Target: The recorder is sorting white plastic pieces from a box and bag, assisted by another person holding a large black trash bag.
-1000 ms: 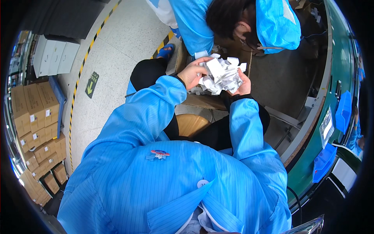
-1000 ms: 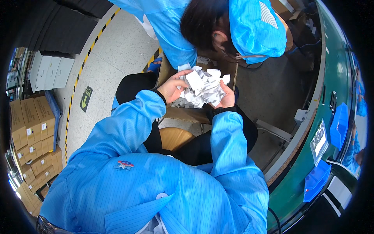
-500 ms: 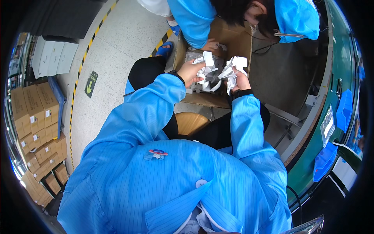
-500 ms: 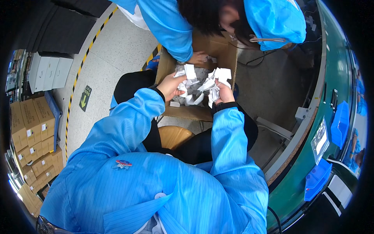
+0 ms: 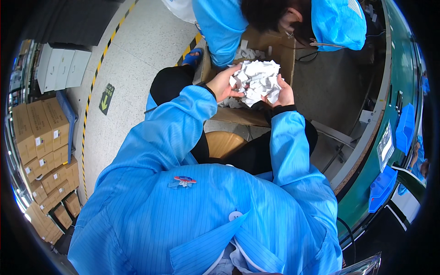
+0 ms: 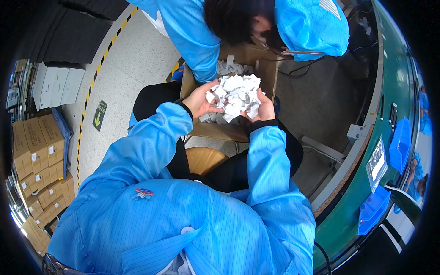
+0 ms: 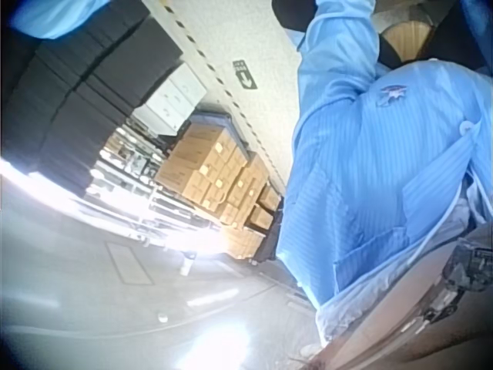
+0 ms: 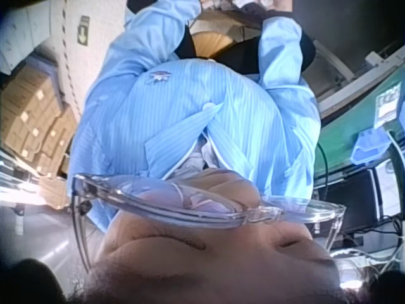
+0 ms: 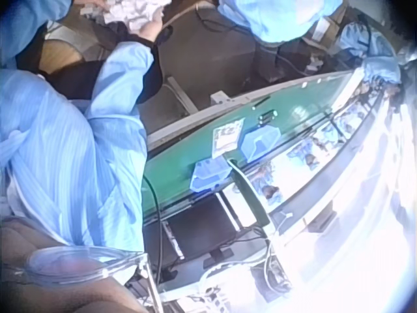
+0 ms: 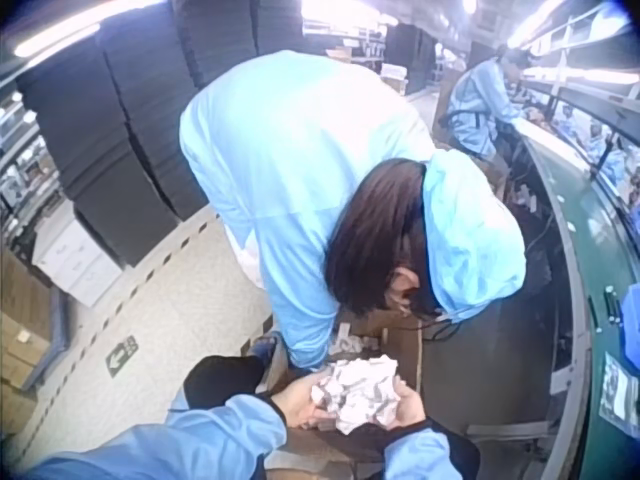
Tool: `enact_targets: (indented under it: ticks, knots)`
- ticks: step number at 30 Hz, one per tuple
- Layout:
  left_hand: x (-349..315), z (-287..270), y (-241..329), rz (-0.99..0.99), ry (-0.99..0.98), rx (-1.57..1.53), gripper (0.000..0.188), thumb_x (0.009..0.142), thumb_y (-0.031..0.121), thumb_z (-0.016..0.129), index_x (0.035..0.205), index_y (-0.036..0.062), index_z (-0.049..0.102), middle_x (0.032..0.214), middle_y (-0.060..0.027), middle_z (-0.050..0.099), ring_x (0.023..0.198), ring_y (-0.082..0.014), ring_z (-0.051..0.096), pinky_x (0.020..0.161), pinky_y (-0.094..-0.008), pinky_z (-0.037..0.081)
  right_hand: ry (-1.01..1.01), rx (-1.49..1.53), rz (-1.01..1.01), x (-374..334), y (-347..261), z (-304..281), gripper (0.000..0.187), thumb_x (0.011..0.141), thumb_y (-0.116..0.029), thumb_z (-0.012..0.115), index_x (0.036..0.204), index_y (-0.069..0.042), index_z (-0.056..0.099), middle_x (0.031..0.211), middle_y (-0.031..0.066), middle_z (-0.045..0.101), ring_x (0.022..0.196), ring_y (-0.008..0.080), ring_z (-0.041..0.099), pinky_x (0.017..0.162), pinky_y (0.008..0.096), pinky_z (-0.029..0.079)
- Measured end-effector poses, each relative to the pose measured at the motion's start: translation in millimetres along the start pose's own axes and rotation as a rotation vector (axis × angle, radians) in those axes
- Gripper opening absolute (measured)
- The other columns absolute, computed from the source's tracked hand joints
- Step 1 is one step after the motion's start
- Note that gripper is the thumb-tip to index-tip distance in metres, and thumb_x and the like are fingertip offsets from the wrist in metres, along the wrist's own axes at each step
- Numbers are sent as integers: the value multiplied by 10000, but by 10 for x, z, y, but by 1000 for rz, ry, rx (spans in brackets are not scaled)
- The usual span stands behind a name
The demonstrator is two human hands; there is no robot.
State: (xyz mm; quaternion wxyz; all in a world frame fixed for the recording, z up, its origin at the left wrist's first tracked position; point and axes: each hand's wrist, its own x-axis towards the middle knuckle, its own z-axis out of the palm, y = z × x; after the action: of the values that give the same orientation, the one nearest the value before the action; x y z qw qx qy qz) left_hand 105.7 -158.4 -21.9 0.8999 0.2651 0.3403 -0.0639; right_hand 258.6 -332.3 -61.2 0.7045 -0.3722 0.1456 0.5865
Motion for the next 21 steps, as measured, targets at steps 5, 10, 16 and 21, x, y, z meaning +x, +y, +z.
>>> enact_targets:
  ticks: [5, 10, 16, 21]
  knots:
    - [53, -36, -41, 71, 78, 97, 396, 855, 132, 650, 1201, 121, 457, 1103, -43, 594, 951, -152, 614, 700, -331, 510, -13, 128, -75, -30, 15, 71, 390, 919, -226, 503, 1226, 12, 479, 1146, 151, 606, 994, 326, 617, 834, 456, 508]
    - [138, -177, -185, 33, 198, 407, 251, 845, 126, 627, 1080, 68, 560, 905, -78, 639, 788, -152, 646, 612, -306, 506, 89, -252, -89, 159, 167, -137, 248, 888, -116, 547, 1094, 17, 584, 950, 118, 664, 894, 253, 655, 796, 363, 520]
    - [226, -591, -556, 49, 89, 1880, 369, 790, 340, 607, 982, 29, 648, 910, -185, 660, 851, -324, 645, 745, -411, 513, 346, -2121, 101, 338, 820, -55, 388, 794, -348, 591, 1010, -35, 667, 1012, 210, 646, 954, 351, 625, 858, 413, 489]
    - [234, -557, -716, 35, 100, 1894, 376, 813, 366, 588, 942, 17, 647, 949, -206, 646, 923, -353, 613, 807, -451, 475, 313, -2061, 148, 299, 921, -65, 353, 822, -326, 565, 1037, -65, 666, 1018, 206, 644, 977, 353, 613, 878, 414, 476]
